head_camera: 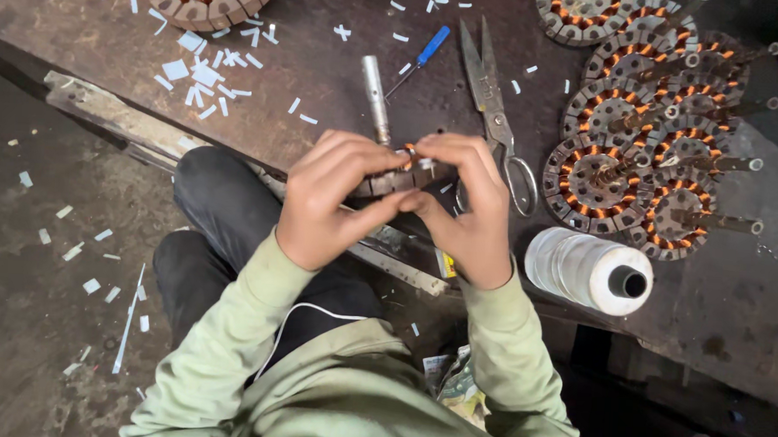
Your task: The person cuts small white plastic pieces using shears and inserts them into slots on a circular motor stator. They use a blue-handled screwdriver to press the pieces into place, repeating the process across multiple stators on a cluttered workbench.
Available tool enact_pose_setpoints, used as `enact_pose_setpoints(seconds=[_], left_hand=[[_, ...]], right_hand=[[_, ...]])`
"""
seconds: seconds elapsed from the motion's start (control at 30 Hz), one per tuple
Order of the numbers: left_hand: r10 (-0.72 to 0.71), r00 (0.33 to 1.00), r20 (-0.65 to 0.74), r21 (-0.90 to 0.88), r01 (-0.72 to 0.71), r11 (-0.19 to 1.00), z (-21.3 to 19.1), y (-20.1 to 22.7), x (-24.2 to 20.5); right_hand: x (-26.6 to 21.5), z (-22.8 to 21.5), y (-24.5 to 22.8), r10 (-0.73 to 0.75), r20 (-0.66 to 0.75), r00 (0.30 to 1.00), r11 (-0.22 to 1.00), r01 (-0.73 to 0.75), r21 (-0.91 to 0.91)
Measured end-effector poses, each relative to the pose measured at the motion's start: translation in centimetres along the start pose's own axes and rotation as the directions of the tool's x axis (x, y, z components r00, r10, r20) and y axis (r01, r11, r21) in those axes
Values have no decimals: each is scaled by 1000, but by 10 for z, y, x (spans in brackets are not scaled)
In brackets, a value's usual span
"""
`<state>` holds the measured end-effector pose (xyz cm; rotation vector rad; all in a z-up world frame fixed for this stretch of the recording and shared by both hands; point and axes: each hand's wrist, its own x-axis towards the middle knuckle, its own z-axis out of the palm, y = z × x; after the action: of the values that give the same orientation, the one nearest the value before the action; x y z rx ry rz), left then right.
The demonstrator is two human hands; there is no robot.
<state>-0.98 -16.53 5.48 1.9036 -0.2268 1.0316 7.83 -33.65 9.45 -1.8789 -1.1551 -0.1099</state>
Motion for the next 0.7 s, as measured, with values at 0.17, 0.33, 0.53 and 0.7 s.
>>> enact_pose_setpoints(seconds=[0.17,0.33,0.53,0.7], left_hand=[[48,998,29,30,-49,998,0,4,-11],[63,995,83,73,-69,995,-5,2,-11],[-111,993,-49,35,113,993,-2,0,-16],[-73,994,-78,92,80,993,0,6,-13]], right_hand=[[-25,11,10,-32,-100,994,999,28,-46],[-25,20,7,-63,-154,986,988,40,-149],[-9,17,9,35,-80,996,988,-22,155],[44,10,33,411,-136,901,888,-362,284]])
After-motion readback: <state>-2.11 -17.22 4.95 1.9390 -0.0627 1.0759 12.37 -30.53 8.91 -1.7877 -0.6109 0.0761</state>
